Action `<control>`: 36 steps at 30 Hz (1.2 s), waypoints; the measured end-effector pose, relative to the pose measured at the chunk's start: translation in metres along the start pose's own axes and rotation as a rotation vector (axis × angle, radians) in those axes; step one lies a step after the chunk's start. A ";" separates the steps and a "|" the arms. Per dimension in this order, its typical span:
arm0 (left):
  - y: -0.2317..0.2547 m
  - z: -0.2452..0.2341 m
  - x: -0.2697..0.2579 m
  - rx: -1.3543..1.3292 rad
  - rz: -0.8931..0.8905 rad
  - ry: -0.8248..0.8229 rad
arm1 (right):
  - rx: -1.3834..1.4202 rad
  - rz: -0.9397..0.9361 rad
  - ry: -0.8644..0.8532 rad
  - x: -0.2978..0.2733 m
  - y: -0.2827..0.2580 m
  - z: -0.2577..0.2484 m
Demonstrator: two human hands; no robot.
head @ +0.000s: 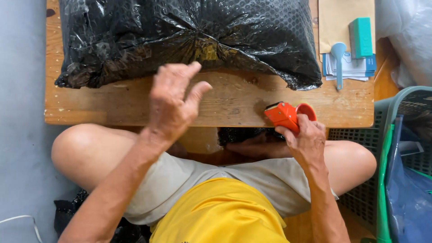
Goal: Sealing a large black bubble wrap package by applying multiple small strips of tape along the seam using a manual tape dispenser.
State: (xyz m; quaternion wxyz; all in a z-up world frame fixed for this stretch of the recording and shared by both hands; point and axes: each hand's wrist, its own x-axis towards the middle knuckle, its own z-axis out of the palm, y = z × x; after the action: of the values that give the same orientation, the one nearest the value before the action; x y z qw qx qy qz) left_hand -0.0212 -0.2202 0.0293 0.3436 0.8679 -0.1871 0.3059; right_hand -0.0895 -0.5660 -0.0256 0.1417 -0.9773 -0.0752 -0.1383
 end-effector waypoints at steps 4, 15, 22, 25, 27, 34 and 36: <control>0.043 0.026 -0.047 -0.661 -0.669 -0.321 | 0.377 0.188 -0.153 -0.021 -0.041 -0.025; 0.062 0.034 -0.085 -1.307 -1.255 -0.414 | 1.106 0.414 -0.556 -0.076 -0.060 0.025; 0.051 0.053 -0.107 -1.289 -1.366 -0.261 | 1.095 0.409 -0.554 -0.075 -0.084 0.024; 0.053 0.056 -0.107 -1.160 -1.272 -0.209 | 1.112 0.389 -0.576 -0.070 -0.094 0.023; 0.051 0.063 -0.115 -1.121 -1.268 -0.147 | 1.095 0.339 -0.605 -0.069 -0.098 0.022; 0.037 0.069 -0.107 -1.132 -1.324 0.016 | 1.012 0.390 -0.627 -0.076 -0.099 0.015; 0.025 0.069 -0.103 -1.104 -1.260 0.090 | 0.976 0.414 -0.633 -0.077 -0.099 0.010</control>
State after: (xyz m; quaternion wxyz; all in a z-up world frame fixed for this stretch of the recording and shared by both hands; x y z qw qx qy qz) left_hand -0.0828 -0.2748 -0.0663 0.8330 0.5040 0.2239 -0.0445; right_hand -0.1787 -0.4771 -0.0323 0.5672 -0.7877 0.0232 0.2393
